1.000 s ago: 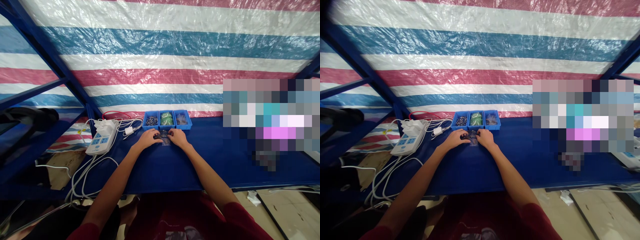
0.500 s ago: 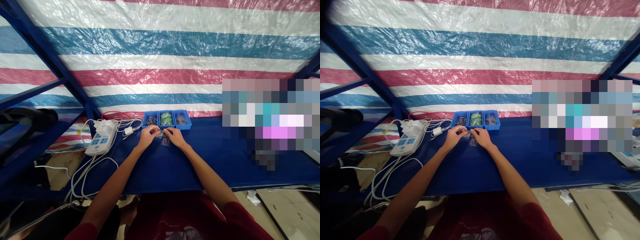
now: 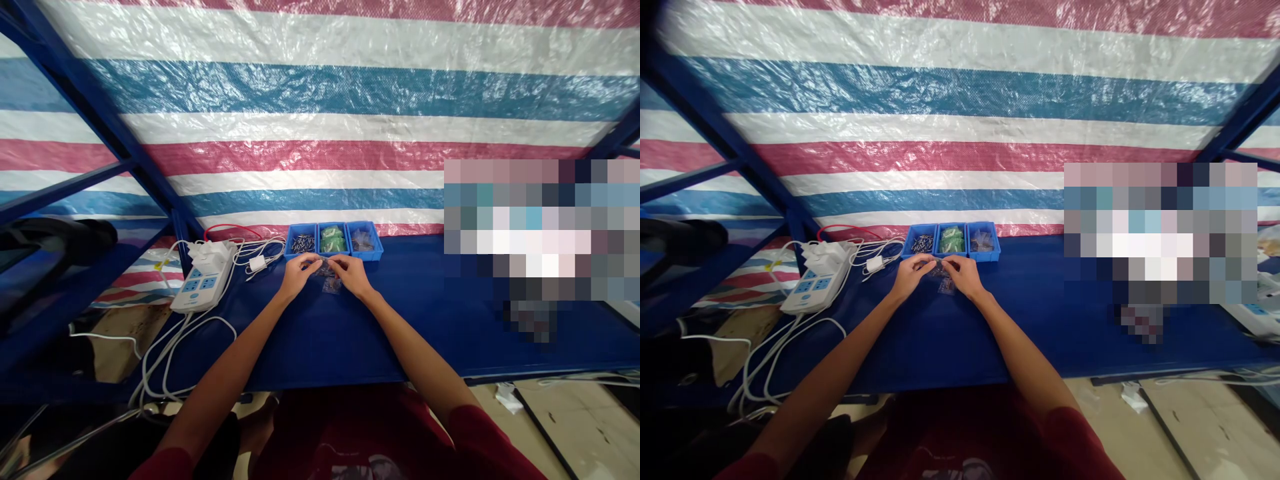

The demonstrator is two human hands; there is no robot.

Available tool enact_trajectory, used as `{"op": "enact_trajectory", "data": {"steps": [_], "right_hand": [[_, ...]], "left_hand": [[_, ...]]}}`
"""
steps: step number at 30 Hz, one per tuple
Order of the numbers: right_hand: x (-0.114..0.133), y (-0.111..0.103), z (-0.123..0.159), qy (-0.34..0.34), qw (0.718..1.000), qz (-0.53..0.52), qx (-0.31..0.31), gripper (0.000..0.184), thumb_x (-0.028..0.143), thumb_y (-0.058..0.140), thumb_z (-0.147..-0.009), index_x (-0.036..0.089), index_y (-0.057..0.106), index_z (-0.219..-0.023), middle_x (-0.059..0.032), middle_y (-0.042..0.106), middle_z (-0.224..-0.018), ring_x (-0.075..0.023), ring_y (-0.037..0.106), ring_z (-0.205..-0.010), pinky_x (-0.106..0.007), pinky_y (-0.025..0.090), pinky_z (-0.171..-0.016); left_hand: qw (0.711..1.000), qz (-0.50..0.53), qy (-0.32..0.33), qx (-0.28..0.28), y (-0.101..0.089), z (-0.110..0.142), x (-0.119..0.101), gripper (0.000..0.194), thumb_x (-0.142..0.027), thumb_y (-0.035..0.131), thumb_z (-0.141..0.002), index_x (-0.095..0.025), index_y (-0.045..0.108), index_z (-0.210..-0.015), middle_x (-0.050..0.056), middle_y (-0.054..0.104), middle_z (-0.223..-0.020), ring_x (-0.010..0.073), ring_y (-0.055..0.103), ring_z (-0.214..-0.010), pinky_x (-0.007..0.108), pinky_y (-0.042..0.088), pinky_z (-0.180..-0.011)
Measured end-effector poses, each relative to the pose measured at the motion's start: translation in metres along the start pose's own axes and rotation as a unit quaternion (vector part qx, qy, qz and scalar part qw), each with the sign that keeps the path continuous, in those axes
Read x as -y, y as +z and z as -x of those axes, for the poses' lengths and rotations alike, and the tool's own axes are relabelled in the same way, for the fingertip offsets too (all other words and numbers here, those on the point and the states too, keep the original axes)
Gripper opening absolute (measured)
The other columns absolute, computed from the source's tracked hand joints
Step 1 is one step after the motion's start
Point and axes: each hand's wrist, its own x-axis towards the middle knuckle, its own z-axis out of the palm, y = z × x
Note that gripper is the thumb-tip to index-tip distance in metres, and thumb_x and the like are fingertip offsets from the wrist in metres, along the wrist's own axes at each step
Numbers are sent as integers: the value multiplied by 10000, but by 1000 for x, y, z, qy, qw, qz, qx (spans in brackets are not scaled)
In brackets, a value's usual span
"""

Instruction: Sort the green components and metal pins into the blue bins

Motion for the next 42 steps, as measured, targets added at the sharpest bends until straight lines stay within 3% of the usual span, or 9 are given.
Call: {"op": "enact_trajectory", "data": {"steps": [3, 12, 19, 22, 26, 29, 31, 37, 42], "right_hand": [[3, 0, 1, -22, 999, 27, -10, 270, 401, 547, -850, 193, 687, -949, -33, 679, -809, -127, 574, -578, -247, 464, -582], [4, -1, 1, -11, 999, -5, -52, 216, 372, 539, -852, 184, 626, -790, -12, 633, -728, -125, 565, -551, -251, 447, -567], [3, -4, -2, -17, 1000, 9, -18, 180, 373, 666, -750, 197, 703, -748, -26, 642, -712, -146, 561, -621, -273, 454, -618], [2, -5, -5, 46, 997, -50, 20, 227, 410, 703, -708, 187, 691, -669, -3, 607, -579, -131, 519, -515, -272, 444, -543], [2, -9, -9, 158, 952, -252, -70, 277, 434, 759, -650, 178, 658, -684, -10, 663, -617, -145, 589, -511, -289, 515, -537], [2, -14, -11, 192, 899, -359, -158, 273, 389, 752, -684, 171, 672, -829, -59, 732, -810, -165, 676, -638, -300, 571, -635], [1, -15, -12, 207, 890, -372, -164, 264, 347, 734, -704, 166, 670, -885, -74, 739, -849, -168, 691, -655, -302, 579, -641], [-2, -7, -7, 132, 968, -181, -112, 182, 309, 632, -722, 165, 672, -826, -16, 680, -653, -123, 581, -464, -245, 461, -454], [-3, -4, -4, 93, 990, -78, -73, 174, 297, 563, -752, 175, 675, -807, -9, 663, -652, -123, 572, -486, -250, 471, -507]], "left_hand": [[1000, -7, 1, 0, -1, 1, -2, 282, -429, 710, -717, -157, 718, -793, 64, 730, -832, 202, 647, -769, 319, 517, -732], [1000, 1, 18, 8, -1, -1, 1, 270, -387, 717, -716, -155, 695, -852, 62, 721, -871, 182, 659, -787, 286, 522, -737], [991, -101, 79, 44, -11, 2, -11, 269, -340, 667, -782, -186, 691, -1002, 23, 719, -807, 184, 658, -811, 299, 499, -814], [987, -133, 85, 24, -11, 3, -13, 306, -366, 639, -814, -183, 676, -1056, 20, 713, -811, 163, 637, -743, 272, 497, -738], [979, -184, 85, -23, -10, 2, -6, 274, -369, 554, -878, -173, 686, -1016, 43, 718, -885, 146, 617, -697, 248, 472, -650], [965, -248, 91, 4, -11, 0, 1, 237, -319, 521, -897, -175, 700, -954, 57, 721, -930, 162, 630, -745, 264, 472, -697], [947, -309, 82, 42, -11, 0, 4, 228, -298, 523, -897, -181, 704, -968, 55, 713, -904, 179, 635, -779, 278, 466, -732], [878, -457, 33, 142, -10, 2, 1, 261, -406, 586, -868, -211, 714, -984, 49, 660, -881, 203, 629, -805, 271, 425, -657], [856, -485, 37, 173, -6, 2, -1, 213, -325, 543, -889, -206, 719, -882, 46, 658, -858, 191, 621, -812, 261, 406, -637]]}}
